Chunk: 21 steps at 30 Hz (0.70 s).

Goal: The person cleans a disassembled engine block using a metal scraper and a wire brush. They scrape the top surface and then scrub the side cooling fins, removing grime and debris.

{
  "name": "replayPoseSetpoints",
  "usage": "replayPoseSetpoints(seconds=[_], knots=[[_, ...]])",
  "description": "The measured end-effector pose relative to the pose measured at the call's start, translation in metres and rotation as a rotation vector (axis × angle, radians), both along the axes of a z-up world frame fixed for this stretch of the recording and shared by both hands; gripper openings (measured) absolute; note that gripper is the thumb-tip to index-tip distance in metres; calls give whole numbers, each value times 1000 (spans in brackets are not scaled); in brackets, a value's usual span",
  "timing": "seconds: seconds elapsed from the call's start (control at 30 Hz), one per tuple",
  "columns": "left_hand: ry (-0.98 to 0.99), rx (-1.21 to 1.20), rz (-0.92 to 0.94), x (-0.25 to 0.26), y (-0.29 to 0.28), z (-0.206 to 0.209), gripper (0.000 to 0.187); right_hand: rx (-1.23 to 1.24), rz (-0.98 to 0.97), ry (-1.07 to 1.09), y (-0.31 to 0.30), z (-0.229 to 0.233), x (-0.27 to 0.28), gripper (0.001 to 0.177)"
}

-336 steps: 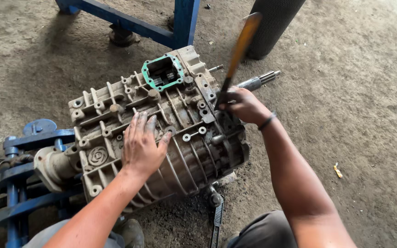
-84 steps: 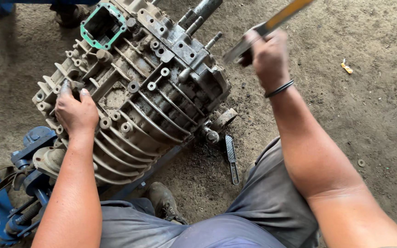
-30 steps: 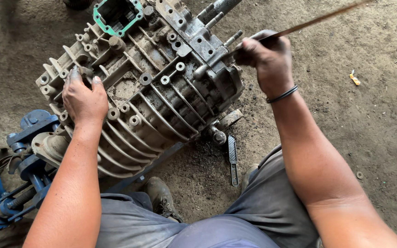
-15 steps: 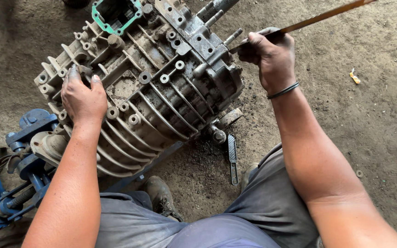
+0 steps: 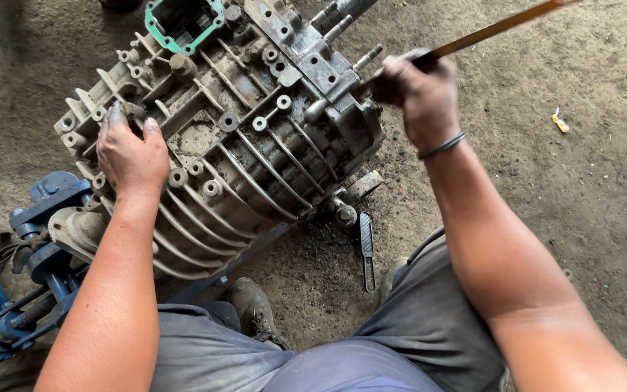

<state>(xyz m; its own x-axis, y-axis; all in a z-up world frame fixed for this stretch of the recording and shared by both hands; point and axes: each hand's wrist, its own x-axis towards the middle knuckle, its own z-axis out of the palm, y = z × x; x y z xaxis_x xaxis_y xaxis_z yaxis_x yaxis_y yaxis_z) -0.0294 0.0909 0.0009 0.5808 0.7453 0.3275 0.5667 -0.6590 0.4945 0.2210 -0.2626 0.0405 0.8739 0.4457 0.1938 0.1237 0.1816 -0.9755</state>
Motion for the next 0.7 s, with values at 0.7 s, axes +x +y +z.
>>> replayPoseSetpoints(seconds=[0.7], knots=[[-60,90,-35,-2,8,-11,41,179,48,176,-8,9,-4,12]])
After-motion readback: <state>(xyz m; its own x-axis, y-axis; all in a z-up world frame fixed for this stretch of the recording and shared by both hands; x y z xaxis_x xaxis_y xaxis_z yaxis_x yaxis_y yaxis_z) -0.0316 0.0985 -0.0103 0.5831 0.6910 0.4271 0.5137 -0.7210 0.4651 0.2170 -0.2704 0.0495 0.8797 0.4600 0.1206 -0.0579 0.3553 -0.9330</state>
